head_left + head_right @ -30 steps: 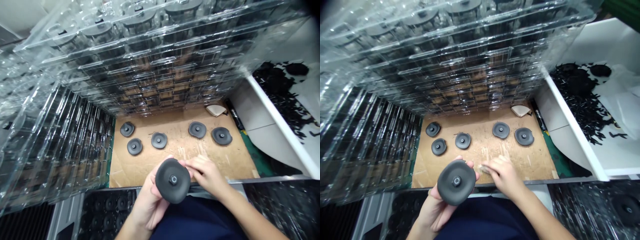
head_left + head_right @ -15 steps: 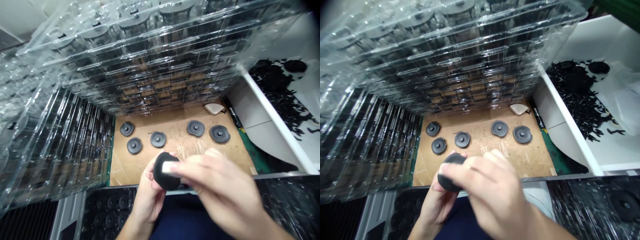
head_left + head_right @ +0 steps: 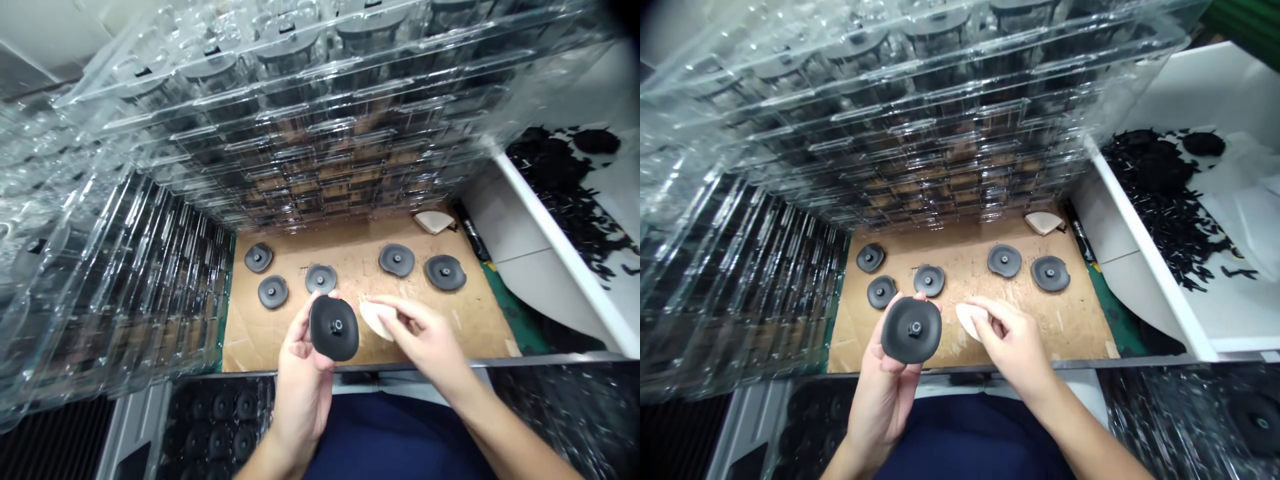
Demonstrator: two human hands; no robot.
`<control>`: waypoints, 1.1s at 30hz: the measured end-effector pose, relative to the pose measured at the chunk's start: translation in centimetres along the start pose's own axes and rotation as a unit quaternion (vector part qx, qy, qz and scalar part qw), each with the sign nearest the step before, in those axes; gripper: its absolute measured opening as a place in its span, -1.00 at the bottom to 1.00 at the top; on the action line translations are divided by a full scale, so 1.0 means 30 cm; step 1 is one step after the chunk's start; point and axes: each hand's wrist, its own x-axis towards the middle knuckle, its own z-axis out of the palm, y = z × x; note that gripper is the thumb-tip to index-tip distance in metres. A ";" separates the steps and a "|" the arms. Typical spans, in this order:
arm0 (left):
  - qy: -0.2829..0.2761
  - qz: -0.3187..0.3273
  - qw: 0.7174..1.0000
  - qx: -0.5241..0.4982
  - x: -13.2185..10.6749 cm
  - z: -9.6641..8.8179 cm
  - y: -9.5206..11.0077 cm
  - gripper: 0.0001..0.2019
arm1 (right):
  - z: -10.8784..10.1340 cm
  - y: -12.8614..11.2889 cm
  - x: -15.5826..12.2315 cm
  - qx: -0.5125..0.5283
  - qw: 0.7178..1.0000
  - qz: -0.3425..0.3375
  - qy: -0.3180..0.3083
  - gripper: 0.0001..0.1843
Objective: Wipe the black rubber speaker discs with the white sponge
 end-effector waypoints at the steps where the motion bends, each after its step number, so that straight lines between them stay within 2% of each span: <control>1: -0.001 0.012 1.000 0.001 -0.002 0.003 -0.003 -0.49 | -0.008 -0.054 0.008 0.010 0.999 -0.019 0.026 -0.76; 4: 0.007 0.024 1.000 0.013 -0.007 0.006 -0.006 -0.46 | -0.021 -0.204 0.019 0.045 0.985 -0.150 0.072 -0.77; 6: 0.022 0.024 0.999 0.027 -0.009 0.001 0.000 -0.43 | -0.023 -0.244 0.008 0.051 0.984 -0.169 0.024 -0.77; 8: 0.031 0.035 0.998 0.036 -0.008 -0.008 0.010 -0.42 | -0.028 -0.220 -0.015 0.059 0.993 -0.092 -0.049 -0.78; 10: 0.029 0.054 0.998 0.035 -0.004 -0.013 0.018 -0.43 | -0.039 -0.153 -0.037 0.085 0.992 0.017 -0.093 -0.80; 13: 0.023 0.064 0.997 0.027 0.001 -0.008 0.023 -0.44 | -0.065 -0.052 -0.057 0.131 0.980 0.137 -0.068 -0.74; 15: 0.012 0.059 0.998 0.024 -0.001 0.005 0.021 -0.43 | -0.084 -0.031 -0.057 0.122 0.980 0.155 -0.034 -0.71; 16: 0.004 0.055 0.998 0.023 -0.004 0.013 0.019 -0.43 | -0.093 -0.039 -0.054 0.103 0.985 0.137 -0.015 -0.72; 18: -0.008 0.048 0.999 0.023 -0.015 0.024 0.014 -0.44 | -0.103 -0.085 -0.042 0.060 0.996 0.059 0.019 -0.77; 21: -0.034 0.028 0.999 0.019 -0.031 0.022 0.012 -0.46 | -0.090 -0.184 -0.020 0.043 0.991 -0.121 0.046 -0.75; 23: -0.058 0.001 0.998 0.020 -0.034 0.007 0.014 -0.48 | -0.069 -0.233 -0.009 0.052 0.972 -0.229 0.022 -0.72; 24: -0.063 -0.010 0.998 0.022 -0.033 -0.002 0.017 -0.48 | -0.059 -0.247 -0.004 0.055 0.966 -0.254 -0.016 -0.74; 26: -0.053 -0.027 0.998 0.028 -0.027 -0.015 0.020 -0.49 | -0.042 -0.259 0.005 0.047 0.964 -0.235 -0.116 -0.77; 27: -0.046 -0.038 0.998 0.031 -0.023 -0.017 0.020 -0.49 | -0.036 -0.259 0.009 0.038 0.966 -0.209 -0.146 -0.79; 28: -0.045 -0.048 0.997 0.033 -0.021 -0.015 0.020 -0.47 | -0.031 -0.257 0.013 0.031 0.969 -0.196 -0.145 -0.79; 31: -0.070 -0.084 0.994 0.021 -0.019 -0.003 0.019 -0.43 | -0.029 -0.252 0.020 0.033 0.969 -0.242 -0.034 -0.76; 32: -0.079 -0.091 0.993 0.012 -0.020 -0.002 0.021 -0.42 | -0.035 -0.251 0.019 0.046 0.963 -0.262 -0.029 -0.76; 33: -0.087 -0.097 0.991 0.002 -0.021 -0.004 0.025 -0.42 | -0.046 -0.249 0.014 0.057 0.960 -0.269 -0.055 -0.76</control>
